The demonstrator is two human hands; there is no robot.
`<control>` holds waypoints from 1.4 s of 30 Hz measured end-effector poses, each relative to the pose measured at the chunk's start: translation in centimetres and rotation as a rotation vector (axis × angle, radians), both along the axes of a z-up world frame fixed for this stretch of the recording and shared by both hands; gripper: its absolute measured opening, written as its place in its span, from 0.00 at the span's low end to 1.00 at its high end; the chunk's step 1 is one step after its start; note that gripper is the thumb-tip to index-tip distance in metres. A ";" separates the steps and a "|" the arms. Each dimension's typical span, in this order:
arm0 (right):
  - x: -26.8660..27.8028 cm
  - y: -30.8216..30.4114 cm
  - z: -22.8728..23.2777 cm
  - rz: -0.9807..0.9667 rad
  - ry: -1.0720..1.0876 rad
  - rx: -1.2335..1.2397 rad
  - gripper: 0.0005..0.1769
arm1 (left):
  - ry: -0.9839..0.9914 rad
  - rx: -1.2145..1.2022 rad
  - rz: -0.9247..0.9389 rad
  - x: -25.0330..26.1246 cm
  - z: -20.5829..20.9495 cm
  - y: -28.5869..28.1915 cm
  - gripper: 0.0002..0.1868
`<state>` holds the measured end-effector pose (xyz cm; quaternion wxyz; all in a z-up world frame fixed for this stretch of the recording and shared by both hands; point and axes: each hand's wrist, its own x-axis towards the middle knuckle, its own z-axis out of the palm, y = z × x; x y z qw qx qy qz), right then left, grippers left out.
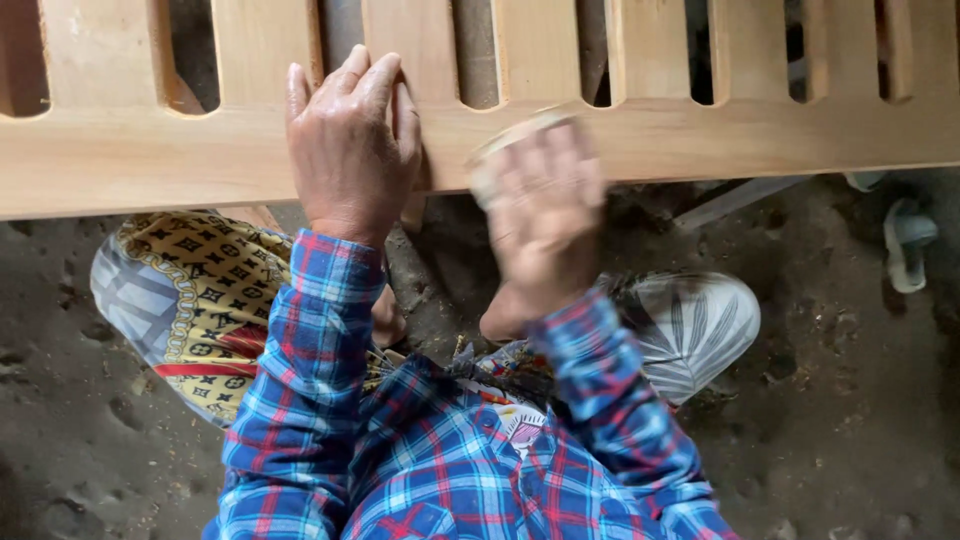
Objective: The person sands a wooden slatted panel using a piece of sandpaper. They work on the flat surfaces and the edges of the cutouts, moving the sandpaper back and forth to smooth the wood.
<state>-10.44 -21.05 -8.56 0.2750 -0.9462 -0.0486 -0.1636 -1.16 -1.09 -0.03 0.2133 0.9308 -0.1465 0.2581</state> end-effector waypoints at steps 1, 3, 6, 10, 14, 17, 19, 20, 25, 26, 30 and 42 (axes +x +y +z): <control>-0.3 0.5 2.2 -0.004 0.000 0.003 0.29 | 0.000 0.003 -0.004 0.0 0.3 -0.1 0.08; -1.0 1.8 6.7 0.228 -0.101 -0.215 0.21 | 0.006 0.012 -0.010 -0.2 0.7 0.0 0.07; 1.3 -3.9 6.7 0.383 -0.229 -0.077 0.18 | 0.002 -0.007 -0.007 0.0 0.2 0.1 0.08; 3.4 -15.8 7.7 0.264 -0.391 0.011 0.12 | 0.008 -0.020 -0.014 0.0 0.1 0.2 0.07; 2.8 -28.6 3.2 -0.183 -0.159 -0.228 0.22 | 0.013 -0.008 -0.006 0.2 -0.1 0.3 0.09; 2.9 -27.1 1.9 -0.306 -0.182 -0.299 0.19 | 0.006 -0.007 -0.009 -0.1 -0.1 0.1 0.08; 3.0 -21.0 2.4 -0.401 -0.159 -0.322 0.19 | -0.025 0.000 -0.001 0.0 0.1 0.1 0.07; 2.9 -16.5 3.2 -0.327 -0.145 -0.233 0.20 | -0.029 0.009 0.000 0.0 0.2 0.1 0.06; 0.3 -1.5 6.4 -0.059 -0.013 -0.165 0.28 | 0.005 0.040 0.002 -0.1 0.1 -0.1 0.10; -0.3 -0.4 7.0 0.023 -0.044 -0.149 0.24 | 0.007 0.038 -0.005 -0.1 0.3 0.0 0.10; 0.7 -4.4 7.6 0.312 -0.148 -0.068 0.18 | 0.005 0.031 -0.007 0.0 0.0 0.2 0.09; 1.2 -25.0 3.5 -0.455 -0.020 -0.261 0.19 | -0.024 0.025 -0.010 -0.1 -0.1 0.1 0.09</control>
